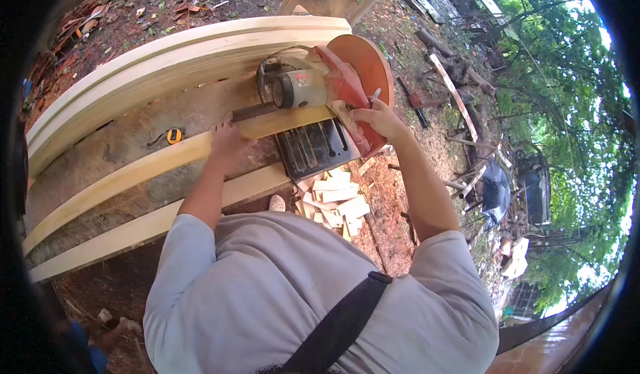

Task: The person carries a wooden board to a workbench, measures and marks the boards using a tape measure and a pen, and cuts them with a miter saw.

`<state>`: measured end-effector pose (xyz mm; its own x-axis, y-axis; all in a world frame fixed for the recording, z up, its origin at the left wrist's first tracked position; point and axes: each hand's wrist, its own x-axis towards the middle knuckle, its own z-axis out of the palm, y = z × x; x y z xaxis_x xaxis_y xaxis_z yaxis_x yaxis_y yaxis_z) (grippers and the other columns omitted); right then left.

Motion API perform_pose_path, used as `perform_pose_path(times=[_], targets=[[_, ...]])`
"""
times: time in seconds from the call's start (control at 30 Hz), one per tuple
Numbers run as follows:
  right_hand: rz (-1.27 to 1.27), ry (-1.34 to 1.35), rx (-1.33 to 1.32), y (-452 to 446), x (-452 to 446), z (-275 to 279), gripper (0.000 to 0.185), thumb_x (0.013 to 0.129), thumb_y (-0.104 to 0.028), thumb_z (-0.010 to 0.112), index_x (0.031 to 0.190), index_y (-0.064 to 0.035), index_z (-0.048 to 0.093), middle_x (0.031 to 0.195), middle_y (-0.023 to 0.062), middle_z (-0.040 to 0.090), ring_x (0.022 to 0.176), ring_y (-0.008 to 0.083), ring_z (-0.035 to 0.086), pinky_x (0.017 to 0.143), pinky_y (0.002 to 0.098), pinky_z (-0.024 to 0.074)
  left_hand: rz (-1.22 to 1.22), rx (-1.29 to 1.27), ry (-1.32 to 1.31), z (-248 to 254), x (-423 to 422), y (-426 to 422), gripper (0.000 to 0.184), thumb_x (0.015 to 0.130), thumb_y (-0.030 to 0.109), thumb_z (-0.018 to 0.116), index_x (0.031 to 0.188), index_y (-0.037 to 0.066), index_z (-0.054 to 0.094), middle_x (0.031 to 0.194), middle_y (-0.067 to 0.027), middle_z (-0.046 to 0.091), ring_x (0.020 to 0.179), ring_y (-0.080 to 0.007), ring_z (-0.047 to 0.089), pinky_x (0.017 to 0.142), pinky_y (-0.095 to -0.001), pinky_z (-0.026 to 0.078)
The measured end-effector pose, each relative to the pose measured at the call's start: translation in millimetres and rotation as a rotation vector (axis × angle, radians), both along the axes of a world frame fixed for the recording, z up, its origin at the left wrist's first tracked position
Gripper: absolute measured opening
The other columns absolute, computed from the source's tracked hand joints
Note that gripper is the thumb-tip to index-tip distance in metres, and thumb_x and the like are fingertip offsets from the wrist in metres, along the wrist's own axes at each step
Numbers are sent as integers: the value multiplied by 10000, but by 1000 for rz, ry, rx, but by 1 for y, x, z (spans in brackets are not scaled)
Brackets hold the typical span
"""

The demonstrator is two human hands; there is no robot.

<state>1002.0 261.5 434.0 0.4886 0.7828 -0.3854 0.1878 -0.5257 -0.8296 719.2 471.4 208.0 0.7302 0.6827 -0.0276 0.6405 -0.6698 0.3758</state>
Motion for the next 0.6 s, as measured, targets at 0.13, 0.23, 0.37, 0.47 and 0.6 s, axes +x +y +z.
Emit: perform_pose_path(times=[0.13,0.23,0.37,0.47,0.6], targets=[[70,-191,-177,29,4,40,256,858,-176,725,1021,16,681,815,58,674,654,135,636,608,291,511,-26,-189,187,11,-4,10,666,704,611,751,1024,26,752,1322,-226,577,1230,-358,529,1071,-476,367],[158,-464,-54,49,33,71,335,920,-256,675,1078,39,659,882,91,693,716,161,643,643,308,525,-67,-274,238,17,-16,-6,768,630,634,781,1075,11,727,1316,-219,584,1226,-348,551,1083,-482,371],[144,-963,86,57,-16,124,437,949,-329,669,1159,47,596,904,90,672,749,162,629,647,315,515,-89,-282,186,-6,-43,-39,900,586,675,776,1165,-8,690,1324,-193,591,1232,-341,563,1116,-500,341],[58,-978,301,62,4,109,467,885,-316,729,1173,25,594,961,177,696,874,255,679,785,364,524,-24,-208,184,-1,-44,-53,910,582,676,779,1171,-11,687,1320,-174,596,1235,-343,561,1128,-493,326],[-1,-961,814,34,-30,100,285,858,-209,750,1049,-24,650,935,133,696,862,254,676,809,343,516,-18,-292,277,1,-40,-49,916,589,668,782,1189,-16,673,1317,-166,596,1261,-339,536,1138,-493,310]])
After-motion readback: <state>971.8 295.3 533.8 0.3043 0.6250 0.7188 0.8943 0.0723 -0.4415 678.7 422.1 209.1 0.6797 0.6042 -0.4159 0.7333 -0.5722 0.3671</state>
